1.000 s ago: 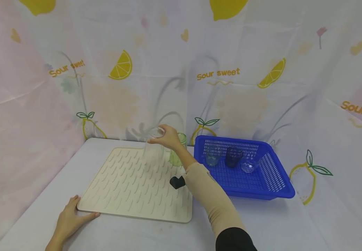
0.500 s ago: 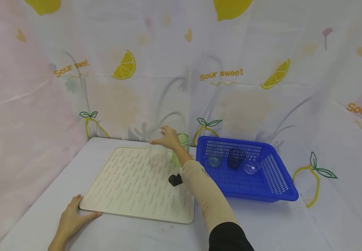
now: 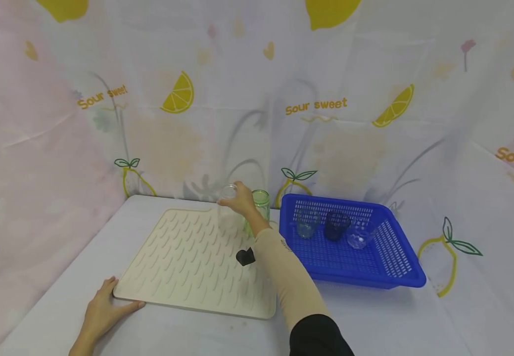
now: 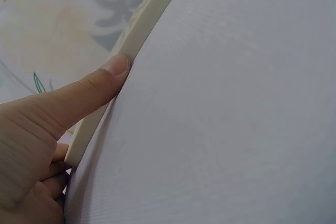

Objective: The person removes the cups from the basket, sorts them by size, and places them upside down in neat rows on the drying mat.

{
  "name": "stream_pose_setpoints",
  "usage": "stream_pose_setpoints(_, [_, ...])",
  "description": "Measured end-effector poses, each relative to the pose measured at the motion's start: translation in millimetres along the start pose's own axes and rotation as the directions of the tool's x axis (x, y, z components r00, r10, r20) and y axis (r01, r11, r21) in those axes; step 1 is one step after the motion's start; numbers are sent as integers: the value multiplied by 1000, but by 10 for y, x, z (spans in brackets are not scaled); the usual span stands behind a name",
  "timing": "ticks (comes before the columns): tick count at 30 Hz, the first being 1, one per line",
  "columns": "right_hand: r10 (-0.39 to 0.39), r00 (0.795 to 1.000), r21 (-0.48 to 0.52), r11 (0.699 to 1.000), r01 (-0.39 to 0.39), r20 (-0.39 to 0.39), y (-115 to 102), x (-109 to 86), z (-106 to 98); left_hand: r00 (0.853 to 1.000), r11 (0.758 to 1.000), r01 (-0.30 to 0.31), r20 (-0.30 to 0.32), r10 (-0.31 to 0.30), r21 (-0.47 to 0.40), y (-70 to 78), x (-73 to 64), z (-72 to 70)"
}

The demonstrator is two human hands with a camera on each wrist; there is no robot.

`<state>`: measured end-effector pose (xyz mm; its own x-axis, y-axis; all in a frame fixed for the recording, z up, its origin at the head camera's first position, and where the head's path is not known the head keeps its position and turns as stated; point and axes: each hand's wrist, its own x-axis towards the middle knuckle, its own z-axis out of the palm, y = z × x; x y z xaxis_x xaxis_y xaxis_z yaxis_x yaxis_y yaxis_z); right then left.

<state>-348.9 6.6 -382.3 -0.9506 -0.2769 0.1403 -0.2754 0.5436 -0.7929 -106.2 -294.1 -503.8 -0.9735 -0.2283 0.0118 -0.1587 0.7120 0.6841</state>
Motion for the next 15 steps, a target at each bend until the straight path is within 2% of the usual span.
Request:
stream_pose_setpoints(7, [11,1000,-30,999,-12,-23,-30,-2,40,1000,1000,-13,-13,14,11,-1,-7,-6])
stream_pose_setpoints(15, [23,999,-44,999,-24,-27,29,-14,116,1000,1000,-15,-21,15,-4,-17,3,6])
